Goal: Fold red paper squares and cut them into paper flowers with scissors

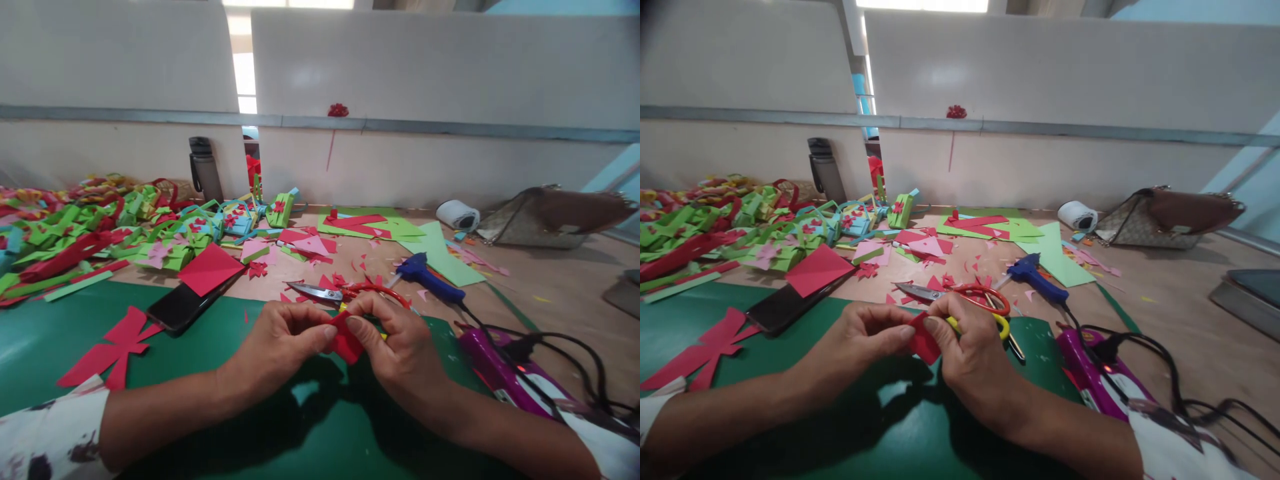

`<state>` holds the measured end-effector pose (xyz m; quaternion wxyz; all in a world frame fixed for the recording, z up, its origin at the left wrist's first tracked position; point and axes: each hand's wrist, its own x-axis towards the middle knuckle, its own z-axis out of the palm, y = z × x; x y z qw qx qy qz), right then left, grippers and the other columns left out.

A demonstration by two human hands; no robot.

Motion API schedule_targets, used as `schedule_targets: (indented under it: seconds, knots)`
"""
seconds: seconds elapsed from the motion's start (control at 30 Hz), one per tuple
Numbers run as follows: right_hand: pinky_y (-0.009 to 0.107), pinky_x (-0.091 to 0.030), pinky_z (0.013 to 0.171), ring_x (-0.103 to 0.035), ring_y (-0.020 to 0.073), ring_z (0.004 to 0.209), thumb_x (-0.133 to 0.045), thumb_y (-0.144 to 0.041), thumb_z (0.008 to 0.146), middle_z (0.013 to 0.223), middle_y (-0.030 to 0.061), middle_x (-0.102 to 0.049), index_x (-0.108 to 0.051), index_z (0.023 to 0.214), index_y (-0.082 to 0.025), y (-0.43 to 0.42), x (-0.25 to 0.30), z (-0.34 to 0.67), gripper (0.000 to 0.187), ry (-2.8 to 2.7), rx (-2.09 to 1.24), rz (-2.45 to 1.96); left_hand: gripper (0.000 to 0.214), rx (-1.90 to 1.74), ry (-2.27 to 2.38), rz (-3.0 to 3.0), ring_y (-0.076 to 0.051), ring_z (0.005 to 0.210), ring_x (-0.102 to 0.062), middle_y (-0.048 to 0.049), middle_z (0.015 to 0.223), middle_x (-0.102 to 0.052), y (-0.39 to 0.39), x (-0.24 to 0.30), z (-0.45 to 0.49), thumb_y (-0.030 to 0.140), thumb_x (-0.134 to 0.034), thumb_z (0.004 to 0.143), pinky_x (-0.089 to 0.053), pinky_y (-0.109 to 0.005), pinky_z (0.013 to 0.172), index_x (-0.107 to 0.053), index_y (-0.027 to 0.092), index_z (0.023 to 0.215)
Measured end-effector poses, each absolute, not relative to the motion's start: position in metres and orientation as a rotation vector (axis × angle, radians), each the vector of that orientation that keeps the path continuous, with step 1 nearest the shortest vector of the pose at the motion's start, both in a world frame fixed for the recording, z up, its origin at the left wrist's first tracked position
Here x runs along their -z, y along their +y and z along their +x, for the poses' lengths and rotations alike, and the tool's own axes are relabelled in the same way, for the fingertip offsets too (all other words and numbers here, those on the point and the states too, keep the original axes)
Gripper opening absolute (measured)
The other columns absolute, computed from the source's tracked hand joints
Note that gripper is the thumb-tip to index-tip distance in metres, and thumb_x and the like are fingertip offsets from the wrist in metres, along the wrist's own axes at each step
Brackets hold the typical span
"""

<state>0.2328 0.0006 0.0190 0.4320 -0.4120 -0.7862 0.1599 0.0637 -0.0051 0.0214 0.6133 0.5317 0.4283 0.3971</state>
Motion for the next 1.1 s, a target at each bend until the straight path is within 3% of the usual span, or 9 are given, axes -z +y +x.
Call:
schedule_targets:
  seconds: [0.4, 0.7, 1.1]
  knots:
    - [0.024, -0.041, 0.055, -0.053, 0.0136, 0.057, -0.049, -0.016, 0.088, 0.064, -0.0031, -0.056, -0.051, 0.074, -0.021, 0.0, -0.017, 0.232, 0.016, -1.921, -0.519, -0.991, 0.019, -0.947, 1.046, 1.207, -0.015, 0.063, -0.06, -0.0039, 0.066, -0.068, -0.01, -0.022, 0.066, 0.031, -0.07, 0.069, -0.044, -0.027, 0.063, -0.065, 0.013, 0.071]
    - [0.023, -0.04, 0.056, -0.051, 0.0123, 0.057, -0.049, -0.018, 0.089, 0.063, -0.0044, -0.053, -0.051, 0.074, -0.021, -0.002, -0.016, 0.231, 0.015, -1.909, -0.593, -0.974, 0.014, -1.033, 1.026, 1.296, -0.012, 0.061, -0.053, -0.0008, 0.064, -0.061, -0.008, -0.024, 0.067, 0.026, -0.068, 0.069, -0.041, -0.025, 0.06, -0.064, 0.014, 0.065]
    - [0.023, -0.043, 0.066, -0.058, 0.0116, 0.067, -0.058, -0.011, 0.085, 0.072, -0.0038, -0.063, -0.06, 0.076, -0.02, 0.0, -0.018, 0.235, 0.014, -2.003, -0.676, -0.865, 0.014, -1.28, 1.002, 2.121, -0.013, 0.058, -0.057, -0.0059, 0.063, -0.064, -0.008, -0.025, 0.061, 0.01, -0.058, 0.076, -0.043, -0.023, 0.058, -0.067, 0.012, 0.066]
